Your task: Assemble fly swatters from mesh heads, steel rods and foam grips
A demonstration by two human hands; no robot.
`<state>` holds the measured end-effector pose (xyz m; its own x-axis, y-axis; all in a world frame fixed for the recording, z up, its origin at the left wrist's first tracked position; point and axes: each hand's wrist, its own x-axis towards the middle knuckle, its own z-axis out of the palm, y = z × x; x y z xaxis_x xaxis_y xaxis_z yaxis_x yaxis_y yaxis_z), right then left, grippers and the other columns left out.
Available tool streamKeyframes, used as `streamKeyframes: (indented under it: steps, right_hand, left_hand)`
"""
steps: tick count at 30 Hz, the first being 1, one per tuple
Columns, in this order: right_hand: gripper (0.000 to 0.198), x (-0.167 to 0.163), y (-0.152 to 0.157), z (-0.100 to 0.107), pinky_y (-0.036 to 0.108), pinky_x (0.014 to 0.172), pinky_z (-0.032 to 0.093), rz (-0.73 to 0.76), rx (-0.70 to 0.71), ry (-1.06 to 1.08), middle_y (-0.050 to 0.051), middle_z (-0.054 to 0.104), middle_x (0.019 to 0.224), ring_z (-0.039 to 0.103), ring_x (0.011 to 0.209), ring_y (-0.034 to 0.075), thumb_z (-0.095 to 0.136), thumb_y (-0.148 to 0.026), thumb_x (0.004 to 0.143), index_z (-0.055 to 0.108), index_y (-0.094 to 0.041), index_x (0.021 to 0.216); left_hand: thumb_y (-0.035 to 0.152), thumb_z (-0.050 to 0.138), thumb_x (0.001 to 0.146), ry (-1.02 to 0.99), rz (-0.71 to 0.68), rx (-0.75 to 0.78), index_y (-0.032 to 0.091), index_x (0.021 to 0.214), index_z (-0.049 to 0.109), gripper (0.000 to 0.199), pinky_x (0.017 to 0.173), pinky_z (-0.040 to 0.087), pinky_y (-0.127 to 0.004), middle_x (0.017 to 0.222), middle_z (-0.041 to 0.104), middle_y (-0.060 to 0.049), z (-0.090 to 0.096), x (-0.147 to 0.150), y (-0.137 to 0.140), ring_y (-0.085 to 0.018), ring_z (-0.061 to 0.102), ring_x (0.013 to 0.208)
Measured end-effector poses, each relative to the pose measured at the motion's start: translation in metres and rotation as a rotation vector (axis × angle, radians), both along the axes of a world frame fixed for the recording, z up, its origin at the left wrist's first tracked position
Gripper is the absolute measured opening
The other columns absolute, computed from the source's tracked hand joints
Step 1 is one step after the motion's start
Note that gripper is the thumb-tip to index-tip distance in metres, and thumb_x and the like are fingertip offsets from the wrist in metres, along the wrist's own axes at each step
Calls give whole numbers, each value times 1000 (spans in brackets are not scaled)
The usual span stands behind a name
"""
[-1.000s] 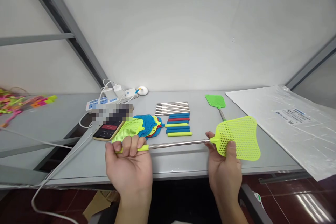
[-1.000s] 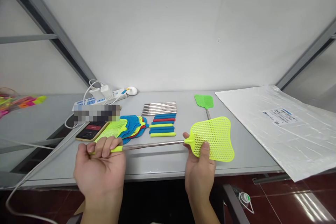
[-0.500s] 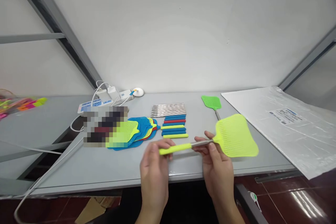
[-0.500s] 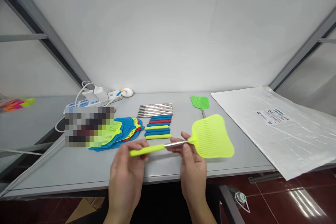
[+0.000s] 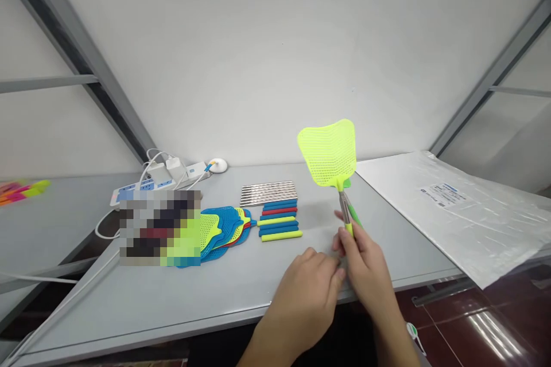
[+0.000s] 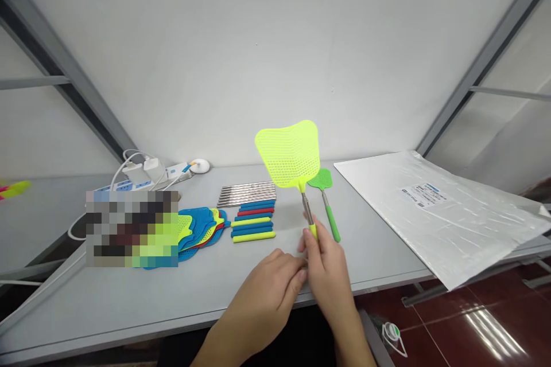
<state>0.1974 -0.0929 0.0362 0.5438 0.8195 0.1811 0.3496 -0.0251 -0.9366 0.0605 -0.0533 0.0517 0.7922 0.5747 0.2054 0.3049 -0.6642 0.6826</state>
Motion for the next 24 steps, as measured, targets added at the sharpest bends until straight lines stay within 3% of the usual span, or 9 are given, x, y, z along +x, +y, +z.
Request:
streamKeyframes:
  steps: [3, 6, 10, 15, 19, 24]
  right_hand:
    - [51, 25, 9, 6, 35, 77, 46, -193, -87, -249, 7, 68, 99, 63, 88, 24, 42, -49, 95, 48, -23, 139]
    - [48, 38, 22, 12, 34, 70, 44, -256, -216, -405, 7, 68, 92, 63, 82, 26, 39, -41, 96, 44, -21, 139]
    - [35, 46, 40, 15, 30, 60, 38, -268, -379, -495, 5, 64, 80, 59, 69, 23, 38, -29, 93, 47, -16, 125]
    - [16, 56, 52, 1, 33, 73, 39, -302, -383, -674, 11, 59, 95, 55, 90, 25, 44, -25, 88, 55, -17, 97]
    - [16, 57, 55, -11, 39, 80, 38, -321, -422, -703, 13, 55, 96, 51, 93, 29, 45, -24, 87, 57, -16, 95]
    - [29, 53, 57, -17, 43, 84, 38, -338, -431, -700, 17, 53, 112, 47, 105, 32, 45, -23, 86, 56, -14, 111]
  left_hand:
    - [31, 37, 100, -6, 23, 23, 23, 107, 64, 29, 87, 46, -39, 98, 67, -7, -4, -13, 13, -23, 57, 97]
    - [31, 40, 100, -97, 136, 23, 23, 107, 62, 25, 92, 44, -38, 106, 65, -7, -12, -37, 28, -22, 56, 102]
    - [34, 45, 98, -160, 345, 46, 25, 105, 63, 22, 94, 43, -38, 108, 66, -6, -21, -79, 49, -24, 57, 106]
    - [44, 48, 95, -140, 556, -10, 26, 108, 65, 28, 88, 47, -37, 110, 67, -6, -27, -118, 64, -26, 60, 104]
    - [48, 47, 95, -118, 570, -33, 26, 109, 66, 32, 86, 47, -36, 111, 67, -6, -27, -124, 64, -25, 62, 102]
    - [50, 46, 95, -68, 534, -20, 26, 108, 65, 33, 85, 48, -37, 112, 67, -6, -26, -119, 63, -26, 61, 102]
